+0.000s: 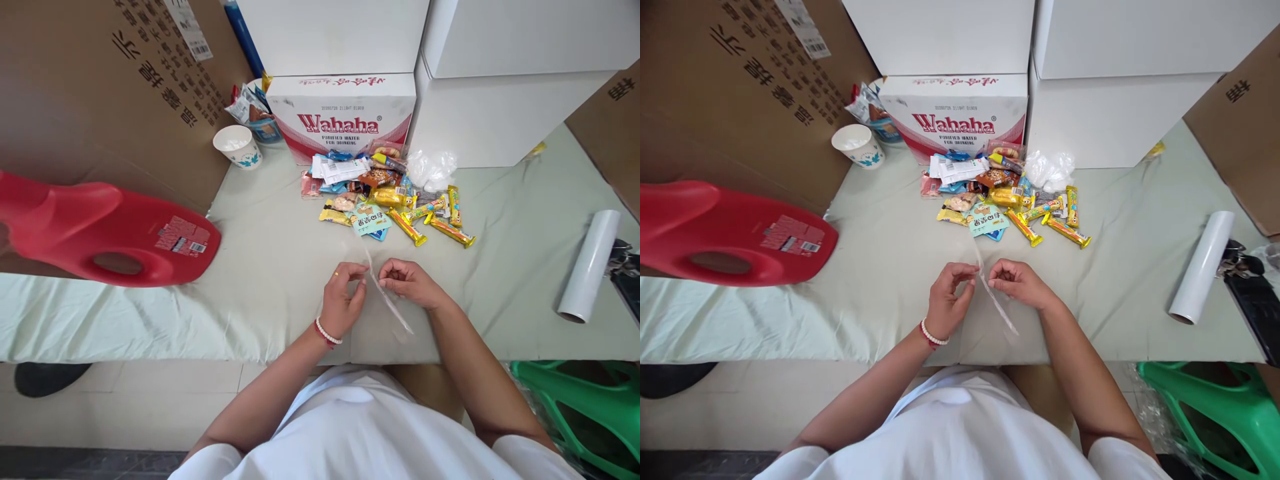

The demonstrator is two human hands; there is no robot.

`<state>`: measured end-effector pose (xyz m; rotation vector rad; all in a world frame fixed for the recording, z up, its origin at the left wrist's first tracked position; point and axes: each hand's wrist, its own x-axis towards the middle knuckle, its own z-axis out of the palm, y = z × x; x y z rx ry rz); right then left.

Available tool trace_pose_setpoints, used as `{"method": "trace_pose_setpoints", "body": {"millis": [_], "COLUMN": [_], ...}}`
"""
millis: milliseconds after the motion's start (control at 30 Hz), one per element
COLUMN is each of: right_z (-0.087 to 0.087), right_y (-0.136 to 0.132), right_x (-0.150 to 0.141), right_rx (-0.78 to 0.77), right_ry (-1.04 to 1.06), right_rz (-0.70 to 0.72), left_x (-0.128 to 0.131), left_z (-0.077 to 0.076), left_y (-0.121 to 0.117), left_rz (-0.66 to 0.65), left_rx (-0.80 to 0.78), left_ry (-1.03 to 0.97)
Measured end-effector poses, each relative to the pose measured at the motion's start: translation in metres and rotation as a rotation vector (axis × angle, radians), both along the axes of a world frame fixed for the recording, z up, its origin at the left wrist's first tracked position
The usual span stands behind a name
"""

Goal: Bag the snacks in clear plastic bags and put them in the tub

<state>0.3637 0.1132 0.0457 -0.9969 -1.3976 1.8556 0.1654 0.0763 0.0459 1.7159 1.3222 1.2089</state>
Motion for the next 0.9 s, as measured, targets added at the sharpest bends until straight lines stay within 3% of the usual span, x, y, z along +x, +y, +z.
{"method": "trace_pose_setpoints", "body": {"millis": [100,167,233,533,733,900], "right_z": [-0.001,-0.002,-0.004,-0.001,-0.001,-0.004], "right_y": [0.001,0.001,0.000,0.003,0.003,0.002], "right_x": [0.001,0.001,0.001,0.007,0.005,0.004], "right_rx": [0.024,0.038,0.042,-0.031,0.029,0.047], "right_ry": [-0.034,-0.049,-0.052,-0.080,-0.256,-0.248], "right_rz": [-0.008,0.005,0.020,-0.159,-0.147,-0.086], "left_x": [0.003,0.006,0.007,-0.003,-0.005,-0.006], "left_z": [0.002,0.003,0.003,0.002,0.000,-0.007], "left_y": [0.002,0.005,0.007,0.008,0.005,0.004], "left_rz": [0.100,0.079,0.035,0.068,0.042,-0.008], "left_rx": [-0.314,-0.476,-0.541,-0.618,-0.585,-0.540], "left_ry": [-0.155,-0.196,-0.204,-0.616,-0.673,-0.672]}}
